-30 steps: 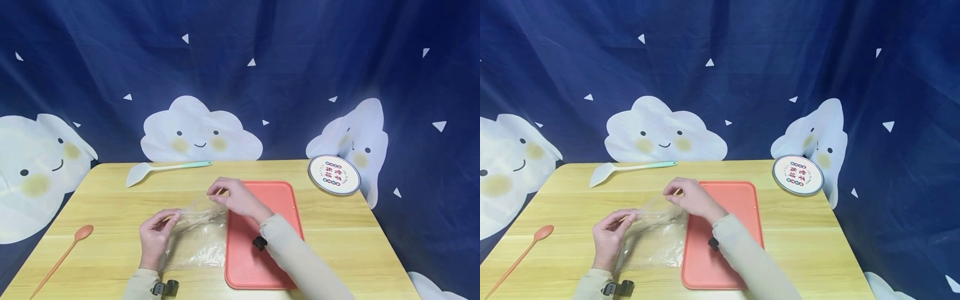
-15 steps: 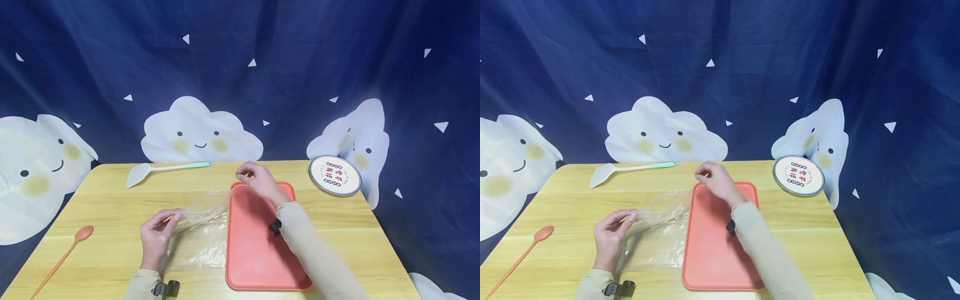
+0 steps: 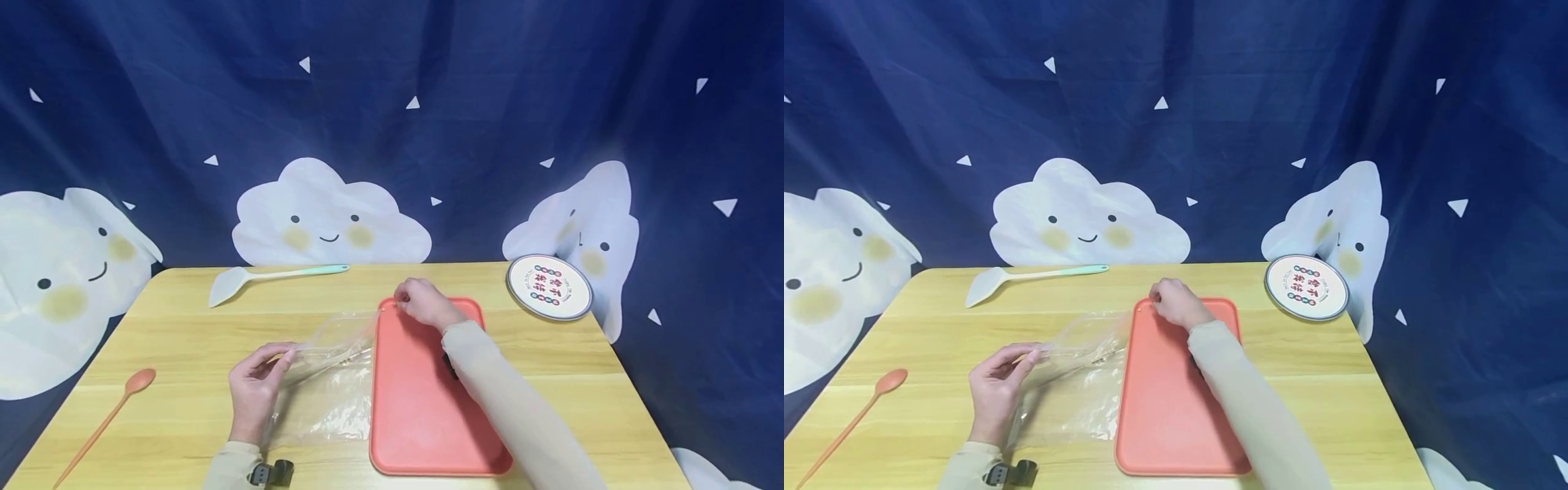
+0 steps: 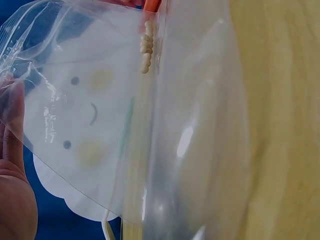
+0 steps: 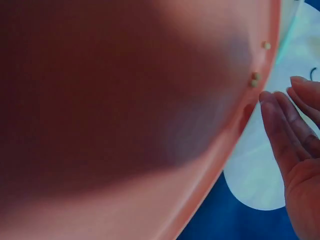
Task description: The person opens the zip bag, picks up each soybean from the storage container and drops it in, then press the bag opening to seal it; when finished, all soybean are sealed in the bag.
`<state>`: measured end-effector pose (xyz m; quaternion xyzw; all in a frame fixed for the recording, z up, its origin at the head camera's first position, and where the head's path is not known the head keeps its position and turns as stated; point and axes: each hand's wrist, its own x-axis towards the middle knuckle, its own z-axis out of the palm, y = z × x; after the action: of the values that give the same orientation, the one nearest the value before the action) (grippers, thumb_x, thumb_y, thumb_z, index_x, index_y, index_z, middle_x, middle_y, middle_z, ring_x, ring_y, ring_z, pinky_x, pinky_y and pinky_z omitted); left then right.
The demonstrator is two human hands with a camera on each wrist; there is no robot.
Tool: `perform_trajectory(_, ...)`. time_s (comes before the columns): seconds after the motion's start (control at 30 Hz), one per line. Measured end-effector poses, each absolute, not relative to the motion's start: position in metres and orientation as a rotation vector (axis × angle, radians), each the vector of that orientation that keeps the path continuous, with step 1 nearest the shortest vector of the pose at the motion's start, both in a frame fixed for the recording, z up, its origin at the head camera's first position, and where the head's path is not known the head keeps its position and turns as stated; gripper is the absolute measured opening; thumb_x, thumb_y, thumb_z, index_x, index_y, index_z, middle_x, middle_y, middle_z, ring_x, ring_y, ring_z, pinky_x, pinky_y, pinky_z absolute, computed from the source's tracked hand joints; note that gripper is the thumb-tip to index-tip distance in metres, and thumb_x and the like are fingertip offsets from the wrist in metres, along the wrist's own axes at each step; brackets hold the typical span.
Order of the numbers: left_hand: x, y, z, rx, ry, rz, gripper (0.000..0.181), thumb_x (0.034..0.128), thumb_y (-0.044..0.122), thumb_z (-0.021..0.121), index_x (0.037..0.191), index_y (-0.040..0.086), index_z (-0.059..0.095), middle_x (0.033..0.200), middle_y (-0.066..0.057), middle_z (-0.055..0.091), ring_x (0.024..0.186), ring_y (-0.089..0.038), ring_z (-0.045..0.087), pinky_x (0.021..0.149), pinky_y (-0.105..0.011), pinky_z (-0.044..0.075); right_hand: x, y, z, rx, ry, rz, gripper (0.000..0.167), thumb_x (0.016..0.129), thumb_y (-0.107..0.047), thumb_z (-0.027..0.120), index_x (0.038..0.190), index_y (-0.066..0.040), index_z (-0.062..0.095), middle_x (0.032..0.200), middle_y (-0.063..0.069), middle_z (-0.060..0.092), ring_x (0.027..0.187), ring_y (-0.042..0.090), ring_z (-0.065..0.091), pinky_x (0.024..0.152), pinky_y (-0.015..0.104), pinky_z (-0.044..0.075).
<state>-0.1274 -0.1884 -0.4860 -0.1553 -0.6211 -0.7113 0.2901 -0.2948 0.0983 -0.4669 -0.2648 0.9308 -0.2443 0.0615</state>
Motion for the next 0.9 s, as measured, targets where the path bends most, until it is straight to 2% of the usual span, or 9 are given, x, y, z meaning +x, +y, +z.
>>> perform_trajectory(0.3, -0.129, -0.188, -0.484, -0.409, -1.678, -1.875, 0.014, 0.0789, -0.027, 0.063, 0.091, -0.020, 0.065, 0.093, -0.027, 0.068, 0.088, -0.021, 0.070, 0.079, -0.030, 0.057, -0.301, 0.094, -0.476, -0.760, 2.877, -0.471, 0.014, 0.089, -0.010, 0.072, 0.102, -0.014, 0.076, 0.101, 0.000, 0.067, 0.100, 0.020, 0.063, 0.087, 0.035, 0.052)
perform_trajectory(0.47, -0.127, -0.188, -0.485, -0.392, -1.679, -1.880, 0.015, 0.0784, -0.028, 0.063, 0.091, -0.020, 0.065, 0.093, -0.026, 0.069, 0.088, -0.021, 0.070, 0.079, -0.030, 0.058, -0.301, 0.090, -0.478, -0.797, 2.902, -0.380, 0.014, 0.089, -0.006, 0.070, 0.098, -0.014, 0.076, 0.098, 0.001, 0.066, 0.097, 0.020, 0.064, 0.083, 0.034, 0.053)
perform_trajectory(0.7, -0.128, -0.189, -0.487, -0.434, -1.630, -1.890, 0.016, 0.0765, -0.032, 0.061, 0.089, -0.022, 0.063, 0.092, -0.027, 0.068, 0.088, -0.021, 0.070, 0.079, -0.028, 0.057, -0.302, 0.089, -0.480, -0.759, 2.879, -0.392, 0.015, 0.087, 0.003, 0.065, 0.094, -0.008, 0.073, 0.096, 0.005, 0.066, 0.097, 0.022, 0.063, 0.083, 0.033, 0.053)
perform_trajectory(0.9, -0.129, -0.189, -0.489, -0.433, -1.629, -1.887, 0.016, 0.0762, -0.032, 0.061, 0.089, -0.022, 0.063, 0.092, -0.026, 0.069, 0.087, -0.020, 0.070, 0.079, -0.028, 0.057, -0.302, 0.095, -0.481, -0.724, 2.859, -0.454, 0.010, 0.088, -0.001, 0.065, 0.089, -0.010, 0.068, 0.091, 0.001, 0.064, 0.093, 0.020, 0.062, 0.079, 0.033, 0.053)
